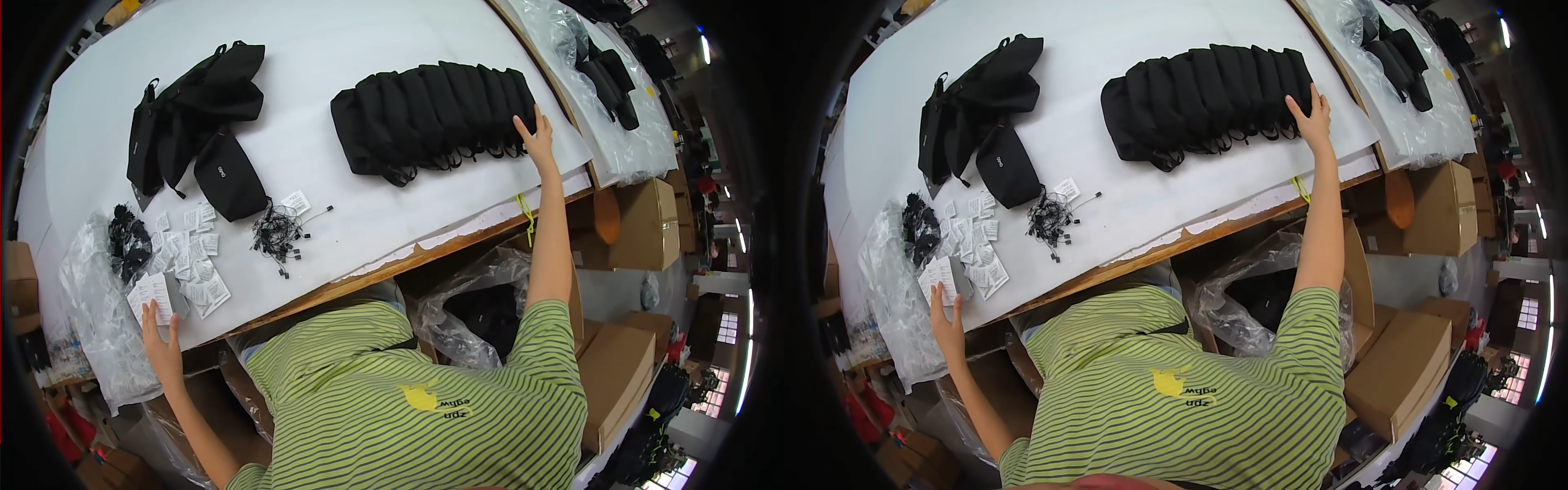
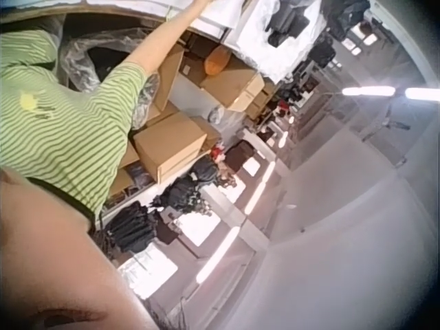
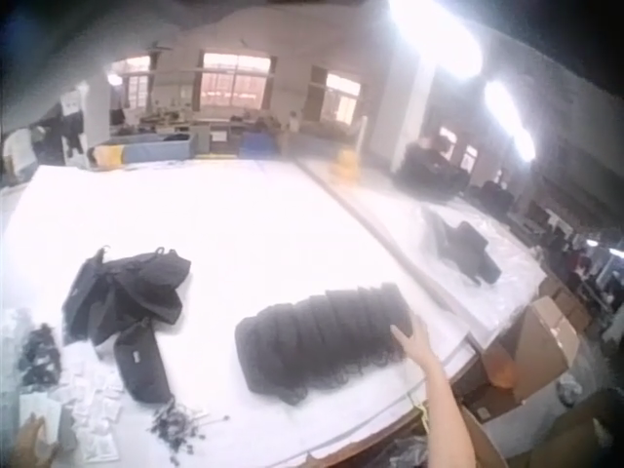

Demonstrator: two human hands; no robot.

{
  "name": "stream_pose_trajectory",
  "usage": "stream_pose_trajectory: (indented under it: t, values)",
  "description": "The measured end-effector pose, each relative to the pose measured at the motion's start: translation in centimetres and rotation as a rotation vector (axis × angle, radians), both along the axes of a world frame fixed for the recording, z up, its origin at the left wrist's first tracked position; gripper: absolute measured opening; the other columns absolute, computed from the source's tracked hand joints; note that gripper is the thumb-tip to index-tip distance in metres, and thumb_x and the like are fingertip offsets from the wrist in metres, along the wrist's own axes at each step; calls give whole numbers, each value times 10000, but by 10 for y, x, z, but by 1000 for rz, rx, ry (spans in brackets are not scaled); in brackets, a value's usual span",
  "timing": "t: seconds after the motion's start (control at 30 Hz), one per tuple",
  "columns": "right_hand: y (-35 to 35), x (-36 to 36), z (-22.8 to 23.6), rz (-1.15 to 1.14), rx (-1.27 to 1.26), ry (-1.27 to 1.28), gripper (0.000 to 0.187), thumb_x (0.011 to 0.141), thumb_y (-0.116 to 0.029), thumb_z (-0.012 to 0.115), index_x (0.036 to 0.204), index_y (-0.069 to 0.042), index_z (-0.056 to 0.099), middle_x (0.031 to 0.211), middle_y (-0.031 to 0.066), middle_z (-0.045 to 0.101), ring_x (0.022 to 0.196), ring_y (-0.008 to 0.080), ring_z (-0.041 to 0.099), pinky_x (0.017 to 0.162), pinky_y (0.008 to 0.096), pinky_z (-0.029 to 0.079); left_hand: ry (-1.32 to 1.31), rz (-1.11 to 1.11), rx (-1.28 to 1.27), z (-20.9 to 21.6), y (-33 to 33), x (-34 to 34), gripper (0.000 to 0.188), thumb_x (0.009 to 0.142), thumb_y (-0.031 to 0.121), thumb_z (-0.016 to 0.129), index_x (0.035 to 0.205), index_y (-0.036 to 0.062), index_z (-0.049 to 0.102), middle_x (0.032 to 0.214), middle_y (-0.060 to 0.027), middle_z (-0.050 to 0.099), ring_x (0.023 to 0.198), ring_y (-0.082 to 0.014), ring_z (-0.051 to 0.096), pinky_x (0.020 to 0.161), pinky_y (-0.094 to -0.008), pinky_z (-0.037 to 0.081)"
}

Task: Tagging and packing black eyewear pouches with silica gel packets and instruction cards.

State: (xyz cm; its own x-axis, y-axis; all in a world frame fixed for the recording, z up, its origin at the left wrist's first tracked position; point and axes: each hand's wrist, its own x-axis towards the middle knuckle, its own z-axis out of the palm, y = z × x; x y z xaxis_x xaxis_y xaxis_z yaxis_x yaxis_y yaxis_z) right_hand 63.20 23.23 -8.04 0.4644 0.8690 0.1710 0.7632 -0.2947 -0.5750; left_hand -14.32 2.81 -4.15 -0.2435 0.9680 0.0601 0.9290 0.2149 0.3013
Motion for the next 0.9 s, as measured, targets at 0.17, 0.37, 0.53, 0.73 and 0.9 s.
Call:
stream_pose_trajectory:
  t: [0.17,0.37,0.53,0.73,0.9]
  values:
    - [-4,-20,13,4,-50,-109,1149,578,-685,723,1483,-254,162,1494,234,136,1345,423,250,1075,505,261,-66,44,-21,4,-1,2,518,883,314,617,1322,76,481,1421,-180,392,1319,-322,367,1060,-388,303]
    - [-10,-28,35,40,-211,-282,1235,531,-709,733,1490,-284,80,1519,201,98,1381,387,180,1083,557,189,-137,39,-44,5,3,-2,494,885,280,616,1315,71,492,1428,-183,385,1324,-309,368,1062,-373,295]
    - [-14,-44,31,-33,-179,-287,1237,534,-585,808,1486,-321,64,1526,181,95,1401,374,113,1082,603,111,-198,54,-61,10,3,-3,453,898,260,600,1298,67,511,1426,-184,387,1340,-299,347,1072,-361,274]
    - [-33,-65,41,26,-290,-404,1137,592,-471,812,1480,-334,116,1516,183,132,1384,387,161,1069,604,144,-238,65,85,-2,-10,-42,274,927,192,562,1106,-12,600,997,-164,659,901,-256,624,805,-322,465]
    - [-58,-167,63,190,388,-466,567,763,-273,719,1279,-175,504,1269,137,460,1157,305,447,965,438,352,-224,83,142,19,5,-4,227,862,201,672,867,-18,612,617,-28,544,586,-83,437,538,-261,369]
